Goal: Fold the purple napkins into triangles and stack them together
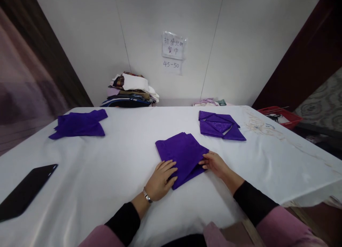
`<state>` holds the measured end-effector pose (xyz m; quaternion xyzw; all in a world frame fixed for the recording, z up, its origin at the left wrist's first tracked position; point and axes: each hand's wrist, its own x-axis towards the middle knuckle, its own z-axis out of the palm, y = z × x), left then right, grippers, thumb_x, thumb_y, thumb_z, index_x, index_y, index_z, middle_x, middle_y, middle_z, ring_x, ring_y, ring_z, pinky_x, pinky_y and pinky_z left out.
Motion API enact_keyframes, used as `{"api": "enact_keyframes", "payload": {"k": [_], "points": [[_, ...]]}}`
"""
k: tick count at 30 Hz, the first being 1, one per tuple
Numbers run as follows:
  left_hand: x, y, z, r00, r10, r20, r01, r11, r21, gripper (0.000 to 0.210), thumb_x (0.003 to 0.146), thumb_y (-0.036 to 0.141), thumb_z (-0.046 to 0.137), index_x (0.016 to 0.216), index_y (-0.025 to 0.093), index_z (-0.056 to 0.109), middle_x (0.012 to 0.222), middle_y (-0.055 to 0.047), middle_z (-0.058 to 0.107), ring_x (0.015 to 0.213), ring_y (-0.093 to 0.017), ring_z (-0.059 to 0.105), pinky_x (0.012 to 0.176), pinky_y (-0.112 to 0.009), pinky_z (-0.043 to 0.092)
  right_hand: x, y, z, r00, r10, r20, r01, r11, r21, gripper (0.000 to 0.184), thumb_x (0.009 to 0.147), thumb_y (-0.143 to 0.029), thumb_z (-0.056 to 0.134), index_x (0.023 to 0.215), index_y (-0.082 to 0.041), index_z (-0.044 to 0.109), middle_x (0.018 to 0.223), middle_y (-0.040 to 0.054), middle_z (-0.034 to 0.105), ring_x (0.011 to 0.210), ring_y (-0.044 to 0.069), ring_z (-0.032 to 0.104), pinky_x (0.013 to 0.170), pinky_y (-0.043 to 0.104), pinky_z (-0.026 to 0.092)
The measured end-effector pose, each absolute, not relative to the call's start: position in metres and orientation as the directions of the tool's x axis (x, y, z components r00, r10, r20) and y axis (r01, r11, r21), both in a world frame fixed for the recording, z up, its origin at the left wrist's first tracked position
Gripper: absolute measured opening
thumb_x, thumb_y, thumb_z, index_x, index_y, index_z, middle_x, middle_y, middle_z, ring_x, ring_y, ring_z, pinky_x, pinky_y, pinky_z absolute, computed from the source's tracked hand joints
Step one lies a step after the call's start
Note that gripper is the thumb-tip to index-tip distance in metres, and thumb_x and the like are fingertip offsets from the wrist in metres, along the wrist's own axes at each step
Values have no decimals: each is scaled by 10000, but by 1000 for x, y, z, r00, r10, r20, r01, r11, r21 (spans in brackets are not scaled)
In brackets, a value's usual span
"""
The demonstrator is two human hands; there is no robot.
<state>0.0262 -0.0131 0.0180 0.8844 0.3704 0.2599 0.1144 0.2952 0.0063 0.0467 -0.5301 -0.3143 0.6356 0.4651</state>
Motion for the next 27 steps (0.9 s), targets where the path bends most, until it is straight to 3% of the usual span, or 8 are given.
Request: {"api": "enact_keyframes", "payload": {"k": [3, 8, 13, 18, 22, 27], "points": [[26, -14, 18, 591, 715, 374, 597, -699, 394, 301, 863, 299, 466, 1135, 219, 568, 1271, -79, 551, 1230, -234, 434, 1028, -496, 327, 309, -7, 45, 54, 929, -367, -203, -350, -915, 76, 725, -171, 557, 789, -167, 516, 649, 21, 646, 551, 139, 641, 386, 175, 434], [27, -13, 17, 611, 700, 370, 574, -714, 402, 296, 862, 310, 474, 1127, 225, 573, 1265, -69, 557, 1238, -229, 425, 1020, -478, 345, 332, -23, 30, 60, 864, -500, -128, -490, -862, 90, 727, -184, 570, 775, -167, 495, 687, 32, 659, 474, 116, 609, 312, 156, 337], [27, -12, 16, 617, 713, 333, 591, -699, 403, 281, 853, 310, 487, 1091, 212, 600, 1234, -70, 582, 1227, -229, 439, 1004, -456, 372, 341, -19, 31, 90, 861, -500, -75, -495, -866, 149, 772, -280, 589, 797, -180, 483, 673, 20, 652, 444, 106, 589, 304, 159, 333], [27, -16, 16, 603, 740, 298, 637, -671, 379, 274, 842, 310, 498, 1068, 210, 616, 1213, -66, 598, 1180, -225, 485, 978, -441, 395, 340, -13, 36, 120, 871, -477, 79, -487, -870, 91, 798, -200, 526, 728, -173, 476, 601, -8, 617, 357, 67, 512, 287, 158, 321], [28, -15, 18, 537, 780, 321, 685, -626, 374, 286, 848, 358, 488, 1047, 206, 625, 1159, -72, 627, 1092, -220, 545, 931, -426, 430, 339, -9, 35, 130, 895, -428, 245, -447, -860, 82, 796, -173, 491, 715, -173, 484, 567, -27, 594, 331, 64, 491, 277, 165, 310], [20, 25, 25, 364, 833, 416, 739, -530, 415, 294, 863, 354, 451, 1033, 190, 627, 1174, -82, 614, 1070, -214, 547, 934, -403, 429, 342, -8, 32, 112, 905, -411, 291, -425, -857, 93, 786, -227, 505, 710, -181, 479, 538, -46, 572, 319, 60, 467, 285, 170, 303]]}}
